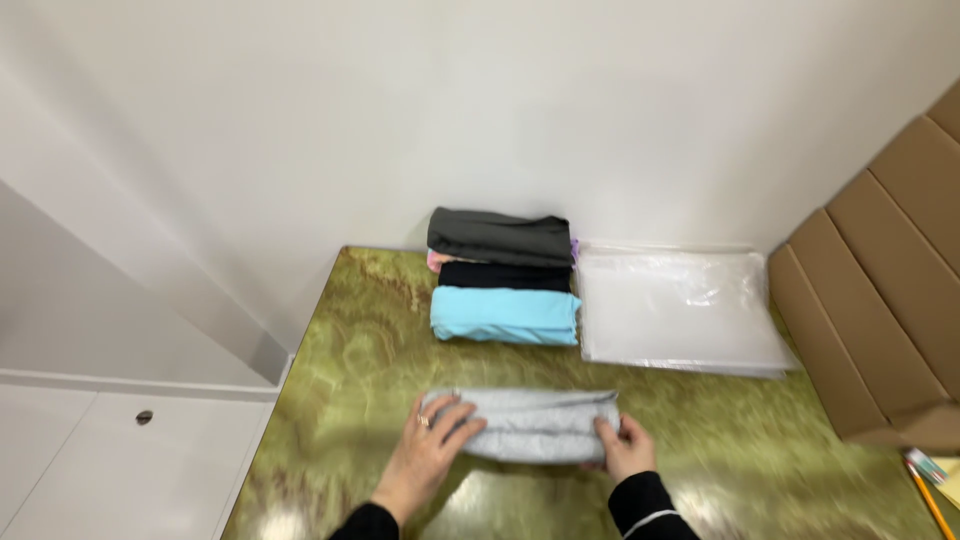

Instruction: The person takes various garments, including t-shirts and pants, from a clothing rack and folds them on a table. They smooth out each item before folding it into a compact shape and stacking it with other folded clothes.

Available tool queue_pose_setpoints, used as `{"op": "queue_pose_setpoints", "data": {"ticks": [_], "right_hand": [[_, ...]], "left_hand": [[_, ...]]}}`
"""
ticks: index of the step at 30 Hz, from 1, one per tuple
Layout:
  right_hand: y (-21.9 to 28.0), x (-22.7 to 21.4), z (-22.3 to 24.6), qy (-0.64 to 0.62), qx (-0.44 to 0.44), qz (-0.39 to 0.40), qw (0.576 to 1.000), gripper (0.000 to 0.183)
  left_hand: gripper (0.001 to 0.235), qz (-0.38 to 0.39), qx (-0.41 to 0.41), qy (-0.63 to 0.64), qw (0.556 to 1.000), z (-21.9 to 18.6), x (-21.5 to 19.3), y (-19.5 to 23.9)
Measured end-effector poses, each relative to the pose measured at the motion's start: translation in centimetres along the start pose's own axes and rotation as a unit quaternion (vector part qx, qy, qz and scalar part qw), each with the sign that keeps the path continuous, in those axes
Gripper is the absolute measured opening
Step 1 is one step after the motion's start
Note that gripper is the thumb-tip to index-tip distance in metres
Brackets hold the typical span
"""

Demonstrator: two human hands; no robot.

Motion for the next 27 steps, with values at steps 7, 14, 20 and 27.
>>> {"op": "queue_pose_setpoints", "data": {"ticks": [7,14,20,27], "right_hand": [[-11.8,9.6,14.0,0.088,-0.172,-0.001,0.981,0.057],[-17.9,14.7,13.8,0.207,-0.229,0.033,0.951,0.026],[-13.9,12.1,16.9,0.151,-0.168,0.038,0.973,0.044],[1.3,4.5,24.9,0.003,-0.120,0.052,0.991,0.027]], "left_hand": [[0.051,-0.110,-0.009,-0.157,0.981,14.5,2.3,-13.8],[0.033,-0.025,-0.151,-0.066,0.986,20.5,11.3,-13.3],[0.031,-0.026,-0.204,-0.004,0.979,18.0,7.2,-14.6],[0.034,-0.106,-0.428,0.270,0.856,9.0,-1.1,-16.0]]}}
Point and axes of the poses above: each hand's wrist, its own y-axis away from the middle knuckle, its own x-axis out of the palm, z = x × y, the point moved 1 cm from there along -y, towards the middle knuckle, and after that the axes turned 1 degree about -z, right-handed, at the moved point
